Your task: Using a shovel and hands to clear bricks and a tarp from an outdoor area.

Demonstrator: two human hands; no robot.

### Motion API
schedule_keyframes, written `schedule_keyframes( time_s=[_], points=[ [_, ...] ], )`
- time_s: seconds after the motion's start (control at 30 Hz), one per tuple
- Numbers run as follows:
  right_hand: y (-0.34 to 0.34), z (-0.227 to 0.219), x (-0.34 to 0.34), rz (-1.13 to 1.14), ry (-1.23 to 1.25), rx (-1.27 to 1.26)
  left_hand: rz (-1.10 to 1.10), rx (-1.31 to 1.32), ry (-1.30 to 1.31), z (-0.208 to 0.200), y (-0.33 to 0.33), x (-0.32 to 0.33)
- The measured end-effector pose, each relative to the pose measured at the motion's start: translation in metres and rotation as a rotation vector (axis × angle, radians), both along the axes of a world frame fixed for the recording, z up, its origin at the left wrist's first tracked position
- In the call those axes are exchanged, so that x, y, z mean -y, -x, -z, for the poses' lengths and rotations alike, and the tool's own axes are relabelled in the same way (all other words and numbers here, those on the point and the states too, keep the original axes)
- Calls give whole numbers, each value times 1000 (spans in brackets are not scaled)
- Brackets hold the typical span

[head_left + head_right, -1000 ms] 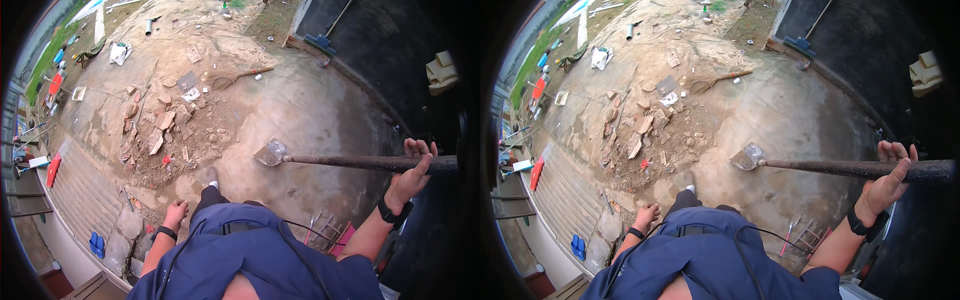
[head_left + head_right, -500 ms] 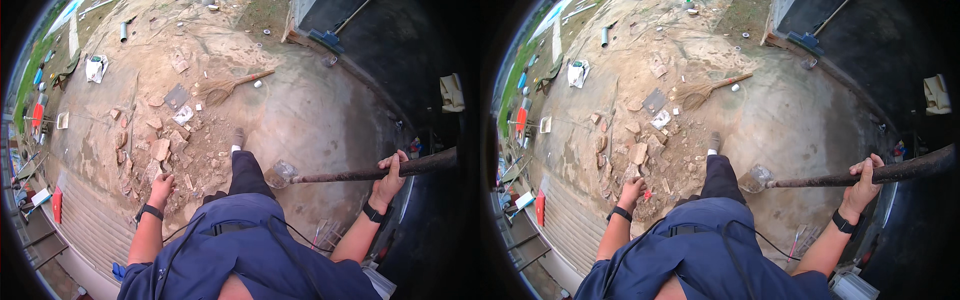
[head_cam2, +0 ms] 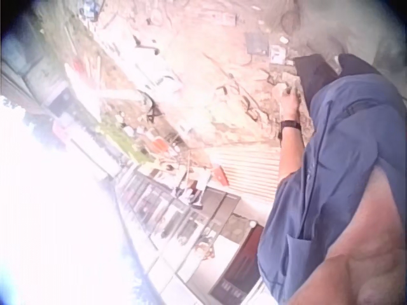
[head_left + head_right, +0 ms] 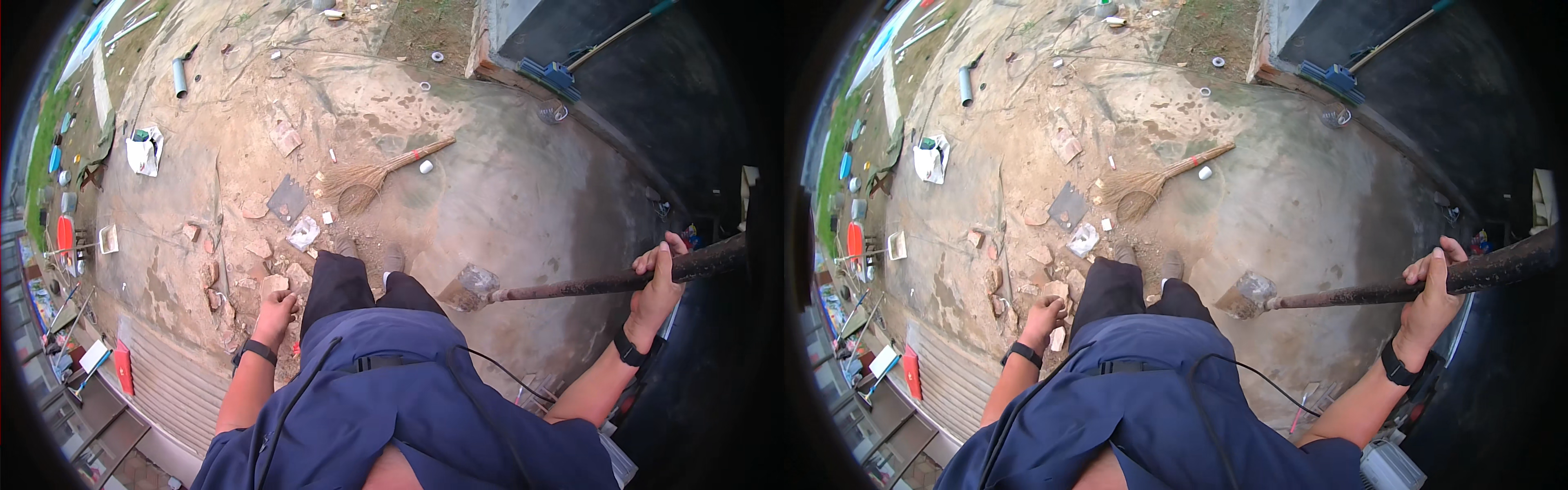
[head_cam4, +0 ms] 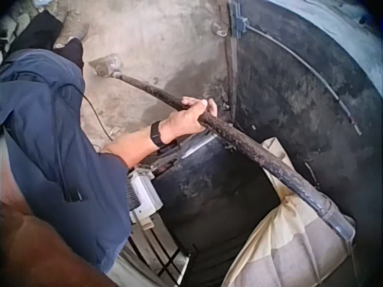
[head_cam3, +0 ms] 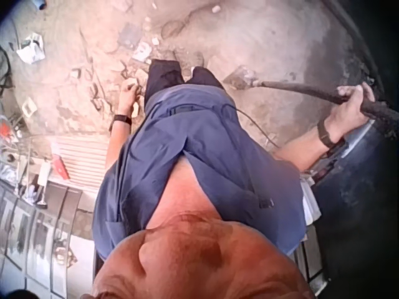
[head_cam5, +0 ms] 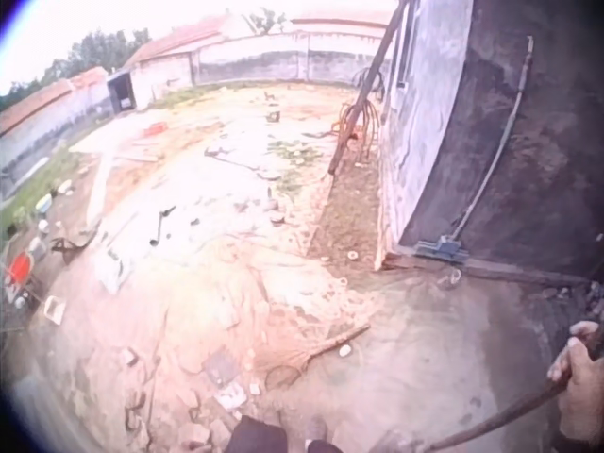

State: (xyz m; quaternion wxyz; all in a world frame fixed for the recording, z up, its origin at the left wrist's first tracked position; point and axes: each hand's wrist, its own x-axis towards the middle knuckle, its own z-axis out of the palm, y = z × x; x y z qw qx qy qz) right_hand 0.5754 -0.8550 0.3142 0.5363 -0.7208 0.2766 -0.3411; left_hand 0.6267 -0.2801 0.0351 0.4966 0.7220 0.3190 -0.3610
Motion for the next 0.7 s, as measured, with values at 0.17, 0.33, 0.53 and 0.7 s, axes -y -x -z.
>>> schedule_keyframes(
  time_s=[0.17, 0.33, 0.53, 0.7],
  points=[
    [-30, -24, 19, 91, 66, 65, 124, 53, 24, -2, -123, 36],
    [-63, -33, 29, 220, 108, 105, 204, 160, 32, -15, -232, 60],
    [-121, -2, 79, 179, 69, 58, 172, 171, -17, -27, -290, 85],
    [-162, 43, 122, 200, 45, -57, 40, 138, -6, -17, -292, 116]
  ],
)
